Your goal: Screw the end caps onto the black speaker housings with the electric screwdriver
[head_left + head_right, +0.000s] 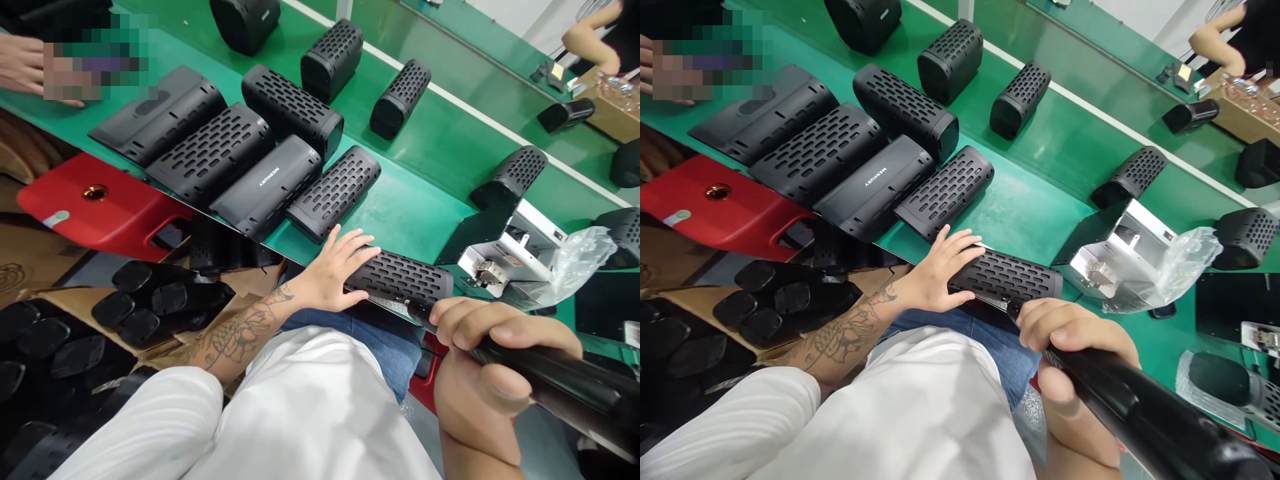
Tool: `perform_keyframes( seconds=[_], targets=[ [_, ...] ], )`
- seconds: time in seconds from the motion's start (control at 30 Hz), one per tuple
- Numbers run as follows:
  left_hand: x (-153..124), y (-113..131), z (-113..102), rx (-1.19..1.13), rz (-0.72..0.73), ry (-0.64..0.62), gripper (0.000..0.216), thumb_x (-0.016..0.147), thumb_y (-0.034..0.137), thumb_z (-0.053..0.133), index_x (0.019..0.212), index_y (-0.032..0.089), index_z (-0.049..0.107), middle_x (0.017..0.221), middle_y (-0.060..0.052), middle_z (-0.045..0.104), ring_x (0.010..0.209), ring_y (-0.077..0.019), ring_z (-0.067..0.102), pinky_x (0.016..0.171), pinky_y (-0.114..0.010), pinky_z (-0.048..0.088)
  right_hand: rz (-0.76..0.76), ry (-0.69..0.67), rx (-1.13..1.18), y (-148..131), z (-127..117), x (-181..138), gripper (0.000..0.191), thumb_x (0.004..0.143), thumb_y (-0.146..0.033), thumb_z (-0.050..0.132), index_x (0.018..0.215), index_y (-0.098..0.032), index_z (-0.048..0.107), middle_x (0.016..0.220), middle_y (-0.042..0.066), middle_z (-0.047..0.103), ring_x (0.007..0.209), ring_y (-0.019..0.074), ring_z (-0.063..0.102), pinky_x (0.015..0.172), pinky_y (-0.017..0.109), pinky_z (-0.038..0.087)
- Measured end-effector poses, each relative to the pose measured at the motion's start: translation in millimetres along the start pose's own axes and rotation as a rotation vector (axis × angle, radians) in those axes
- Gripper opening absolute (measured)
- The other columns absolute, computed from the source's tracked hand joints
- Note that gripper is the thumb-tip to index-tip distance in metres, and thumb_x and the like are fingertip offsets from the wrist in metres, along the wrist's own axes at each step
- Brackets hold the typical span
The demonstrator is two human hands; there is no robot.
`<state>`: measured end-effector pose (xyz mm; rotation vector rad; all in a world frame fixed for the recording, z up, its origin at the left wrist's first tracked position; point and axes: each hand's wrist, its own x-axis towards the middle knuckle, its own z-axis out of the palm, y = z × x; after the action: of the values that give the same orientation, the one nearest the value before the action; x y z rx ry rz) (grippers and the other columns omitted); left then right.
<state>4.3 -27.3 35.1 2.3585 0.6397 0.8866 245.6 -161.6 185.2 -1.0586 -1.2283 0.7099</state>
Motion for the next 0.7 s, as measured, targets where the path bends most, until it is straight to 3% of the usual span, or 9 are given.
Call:
perform_keyframes(
  seconds=[0.13, 0.27, 0.47, 0.7],
  targets=[
    [-4, -21, 12, -0.194, -0.024, 0.005, 0.116, 0.097, 0.047, 0.095, 0.191, 0.026, 0.031, 0.189, -0.029, 0.048, 0.18, -0.0499, 0.048, 0.151, -0.081, 0.029, 0.002, -0.029, 0.057, 13, 6, 9, 0.03, 0.097, -0.045, 0.1, 0.106, -0.029, 0.077, 0.076, -0.005, 0.075, 0.063, 0.0186, 0.07, 0.074, 0.046, 0.069],
    [-5, -31, 21, -0.277, 0.029, 0.053, 0.111, 0.095, 0.054, 0.099, 0.186, 0.026, 0.039, 0.183, -0.029, 0.053, 0.174, -0.0496, 0.054, 0.144, -0.075, 0.048, -0.065, -0.093, 0.111, 26, 4, 16, 0.022, 0.099, -0.034, 0.095, 0.103, -0.027, 0.075, 0.073, -0.006, 0.072, 0.057, 0.0155, 0.068, 0.067, 0.04, 0.069],
    [-4, -34, 24, -0.265, 0.06, 0.075, 0.106, 0.097, 0.061, 0.096, 0.182, 0.025, 0.044, 0.178, -0.028, 0.057, 0.168, -0.0489, 0.06, 0.14, -0.073, 0.052, -0.177, -0.275, 0.184, 39, 4, 23, 0.02, 0.098, -0.025, 0.092, 0.101, -0.025, 0.072, 0.07, -0.006, 0.07, 0.05, 0.0134, 0.065, 0.057, 0.034, 0.066],
    [-4, -39, 27, -0.238, 0.111, 0.109, 0.107, 0.1, 0.066, 0.093, 0.184, 0.024, 0.042, 0.175, -0.029, 0.059, 0.165, -0.0494, 0.061, 0.137, -0.074, 0.054, -0.217, -0.317, 0.232, 51, 12, 30, 0.023, 0.098, -0.026, 0.093, 0.101, -0.025, 0.071, 0.069, -0.008, 0.066, 0.047, 0.0105, 0.06, 0.054, 0.03, 0.062]
  ],
)
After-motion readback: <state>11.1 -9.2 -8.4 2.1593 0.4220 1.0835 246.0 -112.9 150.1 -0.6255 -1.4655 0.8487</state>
